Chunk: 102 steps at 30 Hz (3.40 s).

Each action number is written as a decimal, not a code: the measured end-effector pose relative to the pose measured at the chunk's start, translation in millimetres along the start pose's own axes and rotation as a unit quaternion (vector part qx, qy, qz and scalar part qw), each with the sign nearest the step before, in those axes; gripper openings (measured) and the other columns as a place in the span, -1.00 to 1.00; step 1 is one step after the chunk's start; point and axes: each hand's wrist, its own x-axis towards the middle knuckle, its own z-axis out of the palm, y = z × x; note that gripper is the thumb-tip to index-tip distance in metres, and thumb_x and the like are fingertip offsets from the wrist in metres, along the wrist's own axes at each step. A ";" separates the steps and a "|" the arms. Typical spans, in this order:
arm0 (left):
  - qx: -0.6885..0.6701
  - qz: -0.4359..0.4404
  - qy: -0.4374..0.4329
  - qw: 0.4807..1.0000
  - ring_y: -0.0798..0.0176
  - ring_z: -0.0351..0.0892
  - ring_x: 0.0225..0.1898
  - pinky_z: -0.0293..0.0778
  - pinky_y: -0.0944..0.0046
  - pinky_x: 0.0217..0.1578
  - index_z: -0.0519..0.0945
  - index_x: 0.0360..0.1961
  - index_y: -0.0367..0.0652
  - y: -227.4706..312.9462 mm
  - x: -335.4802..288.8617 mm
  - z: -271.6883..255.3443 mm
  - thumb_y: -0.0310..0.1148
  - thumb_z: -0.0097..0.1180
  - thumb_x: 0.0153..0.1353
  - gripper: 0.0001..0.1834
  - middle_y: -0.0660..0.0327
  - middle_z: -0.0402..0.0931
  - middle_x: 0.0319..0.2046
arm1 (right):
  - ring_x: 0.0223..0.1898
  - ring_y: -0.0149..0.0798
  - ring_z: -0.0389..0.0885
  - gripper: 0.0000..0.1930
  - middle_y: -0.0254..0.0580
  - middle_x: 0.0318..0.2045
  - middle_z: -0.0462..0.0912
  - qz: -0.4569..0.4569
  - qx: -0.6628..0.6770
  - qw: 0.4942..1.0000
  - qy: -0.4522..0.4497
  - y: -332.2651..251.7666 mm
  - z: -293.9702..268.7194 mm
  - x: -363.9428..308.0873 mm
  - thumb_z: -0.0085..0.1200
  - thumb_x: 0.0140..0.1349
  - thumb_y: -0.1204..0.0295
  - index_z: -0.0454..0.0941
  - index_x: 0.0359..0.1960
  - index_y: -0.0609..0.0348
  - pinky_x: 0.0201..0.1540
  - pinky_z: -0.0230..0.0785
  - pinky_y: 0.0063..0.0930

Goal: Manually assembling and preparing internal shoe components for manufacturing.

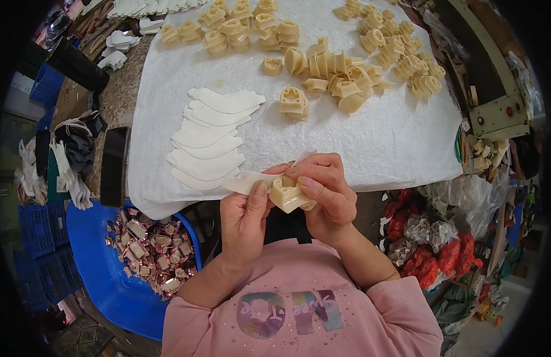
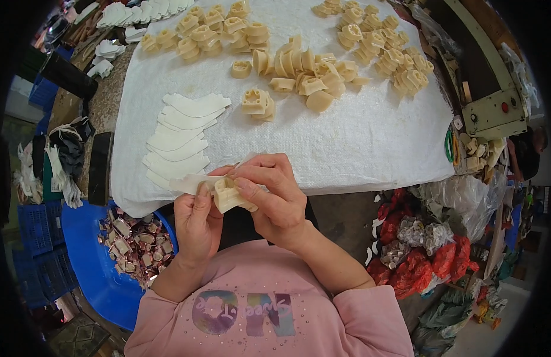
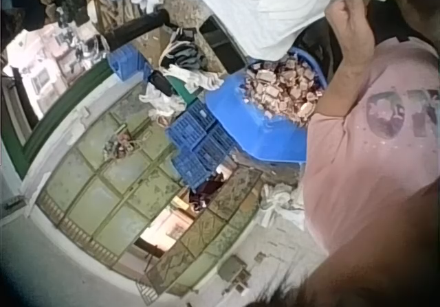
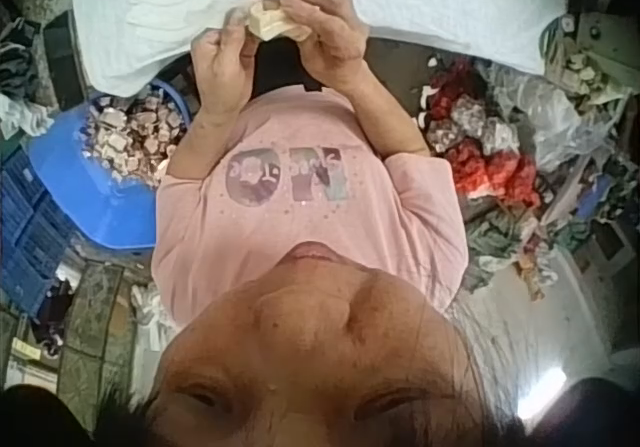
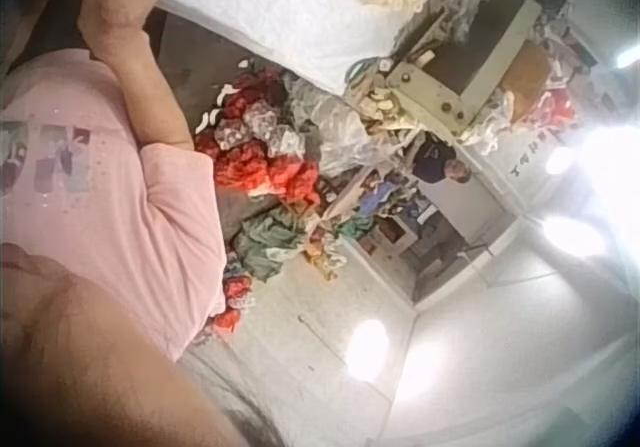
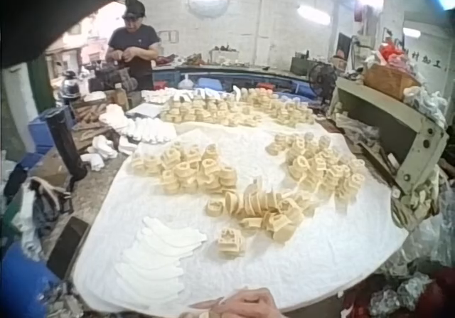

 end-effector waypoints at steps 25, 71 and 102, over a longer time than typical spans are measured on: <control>0.401 0.134 0.067 0.904 0.47 0.34 -0.51 0.29 0.45 -0.48 0.55 -0.24 -0.39 4.2 -0.9 -9.7 -0.45 -0.06 0.28 -0.79 0.25 0.50 -0.53 | -0.32 -0.23 0.33 -0.79 -0.37 -0.50 0.33 0.077 -0.283 0.934 -0.203 -23.3 -12.5 20.6 0.11 -0.30 0.57 0.46 -0.55 0.01 -0.17 -0.07 -0.13; 0.424 0.338 0.003 0.840 0.22 0.34 -0.41 0.32 0.34 -0.42 0.59 -0.44 -0.15 -7.5 16.4 -40.3 -0.76 0.21 -0.26 -0.69 0.25 0.32 -0.53 | -0.25 -0.16 0.41 -0.72 -0.24 -0.32 0.52 0.094 -0.084 0.980 -0.156 -21.4 -17.1 10.8 0.21 -0.10 0.56 0.47 -0.30 0.15 -0.15 0.20 -0.27; 0.452 0.240 -0.073 0.856 0.17 0.47 -0.34 0.43 0.32 -0.37 0.44 -0.40 -0.29 -16.5 7.3 -22.2 -0.65 0.11 0.06 -0.89 0.03 0.43 -0.32 | -0.27 -0.29 0.57 -0.76 -0.16 -0.32 0.60 0.444 0.175 0.871 -0.114 -6.0 -30.6 -11.2 0.00 0.22 0.38 0.48 -0.18 0.31 -0.18 0.40 -0.46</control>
